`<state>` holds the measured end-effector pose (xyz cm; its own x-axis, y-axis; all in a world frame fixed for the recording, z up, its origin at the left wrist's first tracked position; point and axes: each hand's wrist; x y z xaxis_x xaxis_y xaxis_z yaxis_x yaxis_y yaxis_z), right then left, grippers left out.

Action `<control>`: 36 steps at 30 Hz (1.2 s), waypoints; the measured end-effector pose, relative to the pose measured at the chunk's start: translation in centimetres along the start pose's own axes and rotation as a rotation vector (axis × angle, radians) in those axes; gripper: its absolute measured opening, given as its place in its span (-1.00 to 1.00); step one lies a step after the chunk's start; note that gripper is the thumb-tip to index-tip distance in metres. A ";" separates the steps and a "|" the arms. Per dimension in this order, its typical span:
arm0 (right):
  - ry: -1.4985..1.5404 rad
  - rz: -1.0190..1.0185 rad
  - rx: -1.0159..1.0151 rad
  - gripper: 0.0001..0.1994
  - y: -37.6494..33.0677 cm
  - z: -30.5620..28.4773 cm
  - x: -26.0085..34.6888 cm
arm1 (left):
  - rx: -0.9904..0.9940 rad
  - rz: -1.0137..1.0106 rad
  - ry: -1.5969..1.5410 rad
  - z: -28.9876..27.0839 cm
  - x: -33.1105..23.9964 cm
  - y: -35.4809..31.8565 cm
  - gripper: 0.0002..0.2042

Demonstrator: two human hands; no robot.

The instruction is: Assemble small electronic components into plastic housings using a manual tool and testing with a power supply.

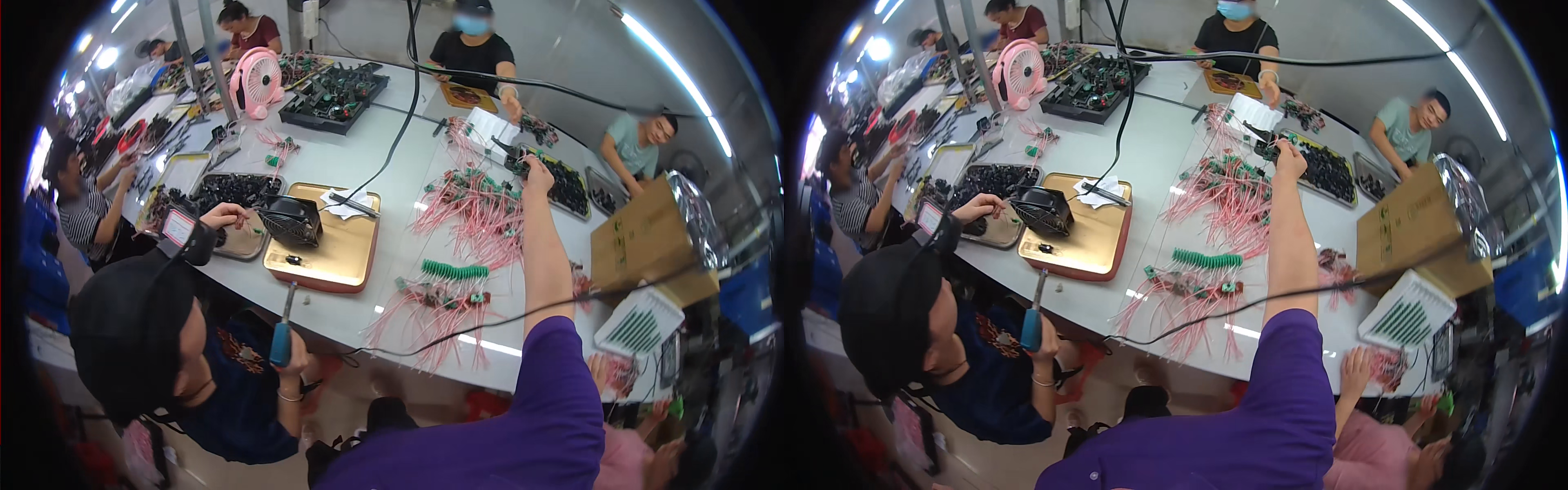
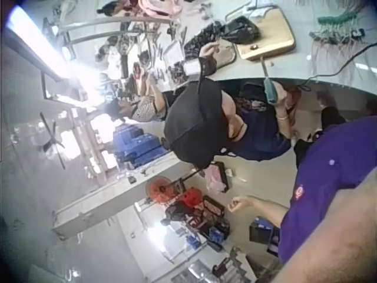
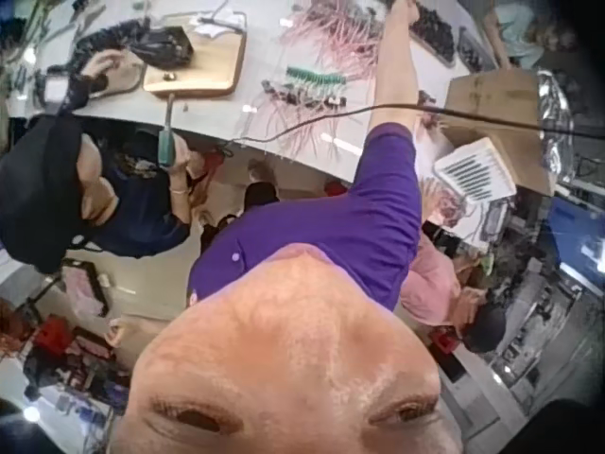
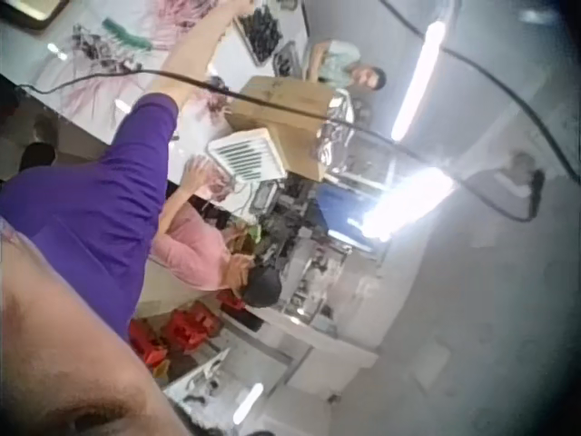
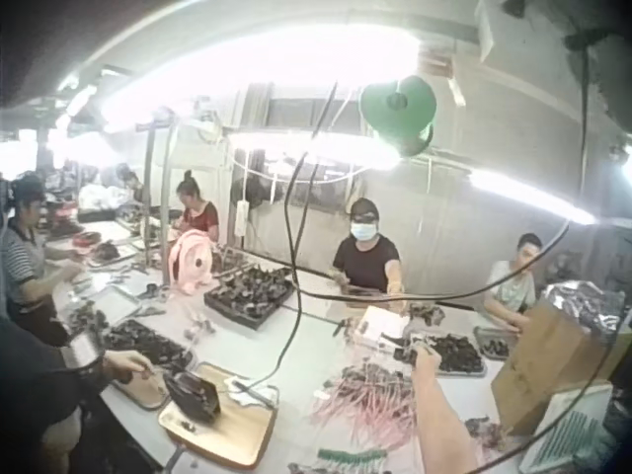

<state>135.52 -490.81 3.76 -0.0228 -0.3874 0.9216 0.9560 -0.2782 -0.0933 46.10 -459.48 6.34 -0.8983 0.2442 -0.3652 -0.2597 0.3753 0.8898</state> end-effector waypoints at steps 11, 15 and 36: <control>0.026 0.066 0.044 -0.86 10.2 5.5 -2.1 | 0.063 0.287 0.638 -7.8 1.0 -8.7 -0.88; 0.063 0.113 0.034 -0.86 9.7 6.8 -1.5 | 0.075 0.438 0.785 -9.4 -3.3 -10.0 -0.88; 0.099 0.135 0.231 -0.62 12.1 5.5 -0.2 | 0.941 -0.170 1.046 -11.8 2.3 -17.2 -0.75</control>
<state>148.73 -489.30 4.52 0.0915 -0.4941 0.8646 0.9934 -0.0150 -0.1137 44.27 -475.91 -6.56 -0.8322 -0.4726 0.2899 -0.4331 0.8806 0.1922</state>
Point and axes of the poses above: each hand's wrist, its own y-axis towards the middle knuckle, its own z-axis out of the palm, x = y × z, and after that the axes turned 9 degrees about z, right-handed
